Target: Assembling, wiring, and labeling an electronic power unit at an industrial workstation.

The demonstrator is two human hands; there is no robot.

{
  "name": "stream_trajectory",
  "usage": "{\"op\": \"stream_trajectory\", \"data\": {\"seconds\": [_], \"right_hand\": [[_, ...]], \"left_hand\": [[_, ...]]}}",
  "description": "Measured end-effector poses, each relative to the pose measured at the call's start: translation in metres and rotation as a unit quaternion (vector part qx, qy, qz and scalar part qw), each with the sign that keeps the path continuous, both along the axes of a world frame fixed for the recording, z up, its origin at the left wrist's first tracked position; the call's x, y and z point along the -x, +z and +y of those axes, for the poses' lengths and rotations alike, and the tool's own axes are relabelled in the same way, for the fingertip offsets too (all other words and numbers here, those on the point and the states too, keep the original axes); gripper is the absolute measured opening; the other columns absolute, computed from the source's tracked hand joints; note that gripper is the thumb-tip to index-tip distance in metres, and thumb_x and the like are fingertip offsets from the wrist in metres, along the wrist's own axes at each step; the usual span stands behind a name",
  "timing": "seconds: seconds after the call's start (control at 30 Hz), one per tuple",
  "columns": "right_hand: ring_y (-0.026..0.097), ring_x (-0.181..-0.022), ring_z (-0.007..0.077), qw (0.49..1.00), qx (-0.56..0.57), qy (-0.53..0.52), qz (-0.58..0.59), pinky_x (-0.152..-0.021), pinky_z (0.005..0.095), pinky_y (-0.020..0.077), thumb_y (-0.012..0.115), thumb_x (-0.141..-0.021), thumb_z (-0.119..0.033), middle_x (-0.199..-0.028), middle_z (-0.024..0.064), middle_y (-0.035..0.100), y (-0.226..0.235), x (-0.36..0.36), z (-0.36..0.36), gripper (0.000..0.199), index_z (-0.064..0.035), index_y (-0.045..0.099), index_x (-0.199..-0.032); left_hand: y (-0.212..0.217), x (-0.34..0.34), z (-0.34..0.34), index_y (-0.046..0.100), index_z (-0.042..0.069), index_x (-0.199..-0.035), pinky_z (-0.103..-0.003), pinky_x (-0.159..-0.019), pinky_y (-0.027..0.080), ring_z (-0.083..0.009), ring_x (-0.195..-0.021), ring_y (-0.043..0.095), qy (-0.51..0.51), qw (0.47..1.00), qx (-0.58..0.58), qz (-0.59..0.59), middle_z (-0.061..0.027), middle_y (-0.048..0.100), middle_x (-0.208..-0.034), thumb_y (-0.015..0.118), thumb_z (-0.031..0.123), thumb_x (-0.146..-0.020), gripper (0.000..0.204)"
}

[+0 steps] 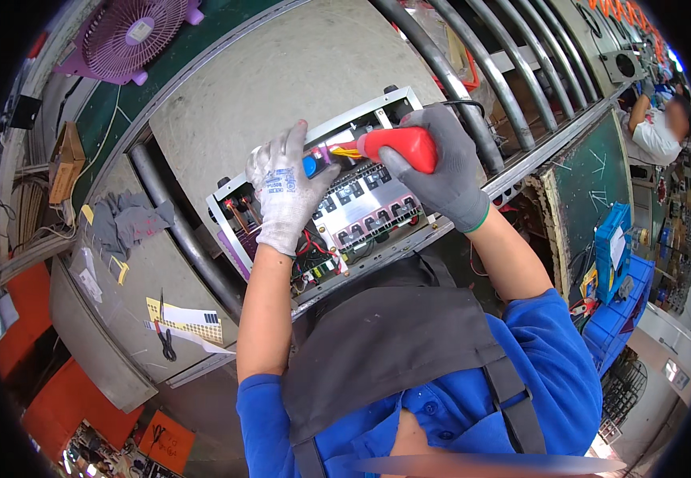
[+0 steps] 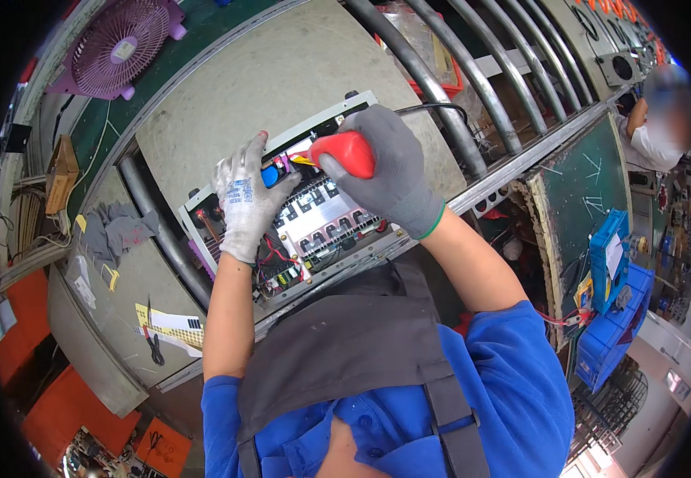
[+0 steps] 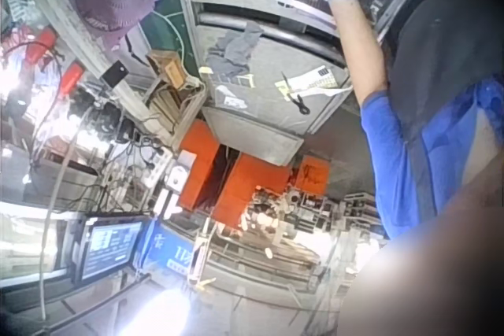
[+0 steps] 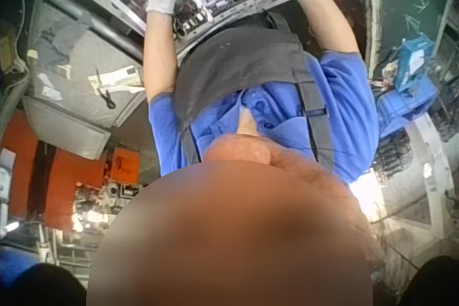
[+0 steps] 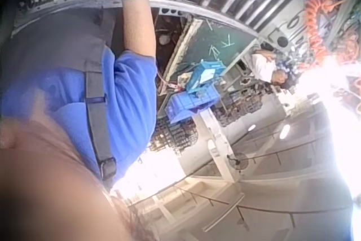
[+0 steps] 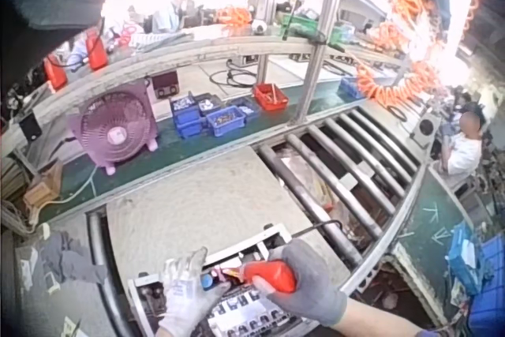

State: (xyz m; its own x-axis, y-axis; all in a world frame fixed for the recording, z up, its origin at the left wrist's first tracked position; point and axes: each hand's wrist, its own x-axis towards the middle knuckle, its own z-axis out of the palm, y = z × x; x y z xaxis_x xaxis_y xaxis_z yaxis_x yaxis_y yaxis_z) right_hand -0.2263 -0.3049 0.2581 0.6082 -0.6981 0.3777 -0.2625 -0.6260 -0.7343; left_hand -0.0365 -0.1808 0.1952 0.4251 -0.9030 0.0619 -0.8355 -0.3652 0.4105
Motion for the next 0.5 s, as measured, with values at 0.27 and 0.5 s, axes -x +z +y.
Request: {"op": "stream_trajectory", "data": {"seconds": [0.27, 0.5], "right_hand": [[0.065, -0.081, 0.0324, 0.998, 0.060, -0.006, -0.002, -0.071, 0.0400, 0.0525, 0.084, -0.073, -0.019, -0.090, 0.0130, 0.062, 0.0004, -0.0022, 0.0014, 0.037, -0.0049, 0.062, -0.099], [0.064, -0.081, 0.0326, 0.999, 0.045, -0.022, -0.009, -0.070, 0.0402, 0.0524, 0.085, -0.073, -0.020, -0.090, 0.0132, 0.061, -0.0012, 0.0013, -0.0006, 0.038, -0.0047, 0.061, -0.099]], "left_hand": [[-0.0054, -0.0002, 0.0018, 0.051, 0.014, -0.144, -0.050, -0.110, 0.032, -0.0349, -0.121, 0.053, -0.002, 1.000, 0.012, -0.019, -0.0145, 0.061, -0.126, 0.084, 0.043, -0.071, 0.085], [-0.0067, -0.0007, 0.0012, 0.052, 0.014, -0.144, -0.050, -0.110, 0.032, -0.0345, -0.122, 0.053, 0.001, 1.000, 0.014, -0.023, -0.0150, 0.060, -0.129, 0.084, 0.043, -0.071, 0.085]]}}
